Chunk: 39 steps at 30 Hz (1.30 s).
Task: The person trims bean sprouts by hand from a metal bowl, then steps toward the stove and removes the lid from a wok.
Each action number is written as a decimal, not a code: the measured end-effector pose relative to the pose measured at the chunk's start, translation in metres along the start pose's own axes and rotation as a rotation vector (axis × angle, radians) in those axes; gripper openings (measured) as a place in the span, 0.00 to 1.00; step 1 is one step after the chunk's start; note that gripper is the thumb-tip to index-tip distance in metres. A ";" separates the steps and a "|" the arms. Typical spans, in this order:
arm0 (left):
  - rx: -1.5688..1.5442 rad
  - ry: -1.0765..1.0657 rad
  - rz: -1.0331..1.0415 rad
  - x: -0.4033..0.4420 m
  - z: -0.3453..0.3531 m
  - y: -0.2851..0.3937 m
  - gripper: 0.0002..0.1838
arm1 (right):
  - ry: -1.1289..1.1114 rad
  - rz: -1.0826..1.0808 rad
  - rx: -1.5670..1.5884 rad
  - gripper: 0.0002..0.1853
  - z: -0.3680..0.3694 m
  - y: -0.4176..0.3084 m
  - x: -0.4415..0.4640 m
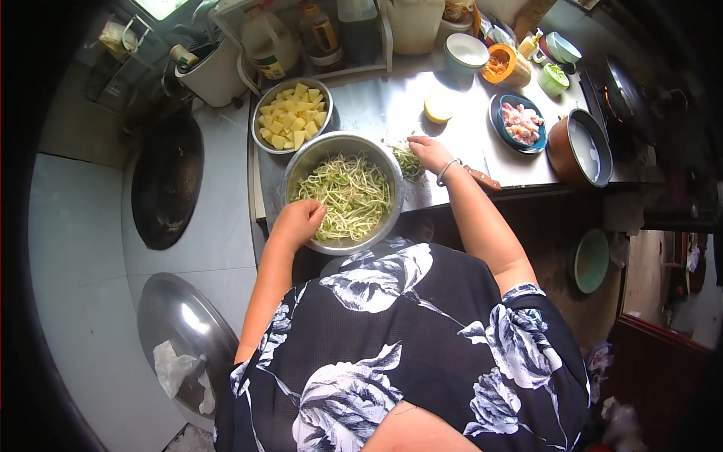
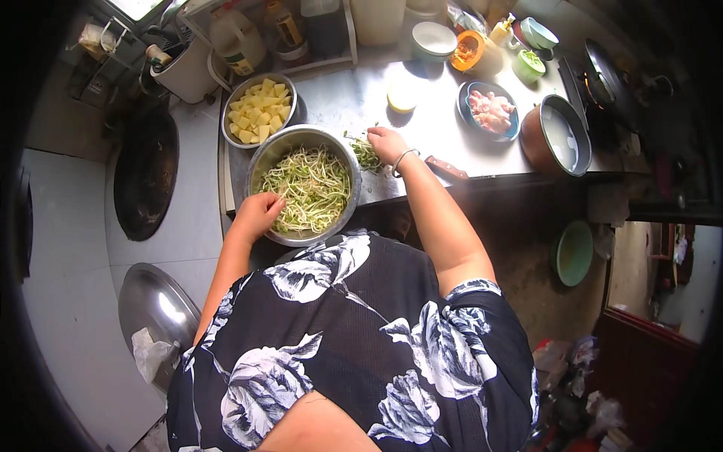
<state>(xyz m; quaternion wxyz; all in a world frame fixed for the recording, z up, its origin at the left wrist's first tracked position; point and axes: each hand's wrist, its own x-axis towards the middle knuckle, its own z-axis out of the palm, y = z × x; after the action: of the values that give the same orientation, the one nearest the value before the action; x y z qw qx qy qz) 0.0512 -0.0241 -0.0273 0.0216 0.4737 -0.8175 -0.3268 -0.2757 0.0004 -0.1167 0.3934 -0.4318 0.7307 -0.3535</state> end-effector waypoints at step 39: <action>-0.101 -0.023 0.095 0.030 -0.006 -0.029 0.12 | 0.142 -1.539 0.094 0.13 -0.069 -0.310 -0.288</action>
<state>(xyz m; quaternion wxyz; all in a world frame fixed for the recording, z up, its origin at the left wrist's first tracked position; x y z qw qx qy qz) 0.0588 -0.0606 -0.0472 0.0514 0.4288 -0.8218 -0.3716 -0.1358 0.1569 0.2570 0.0070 -0.7771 0.2326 -0.5848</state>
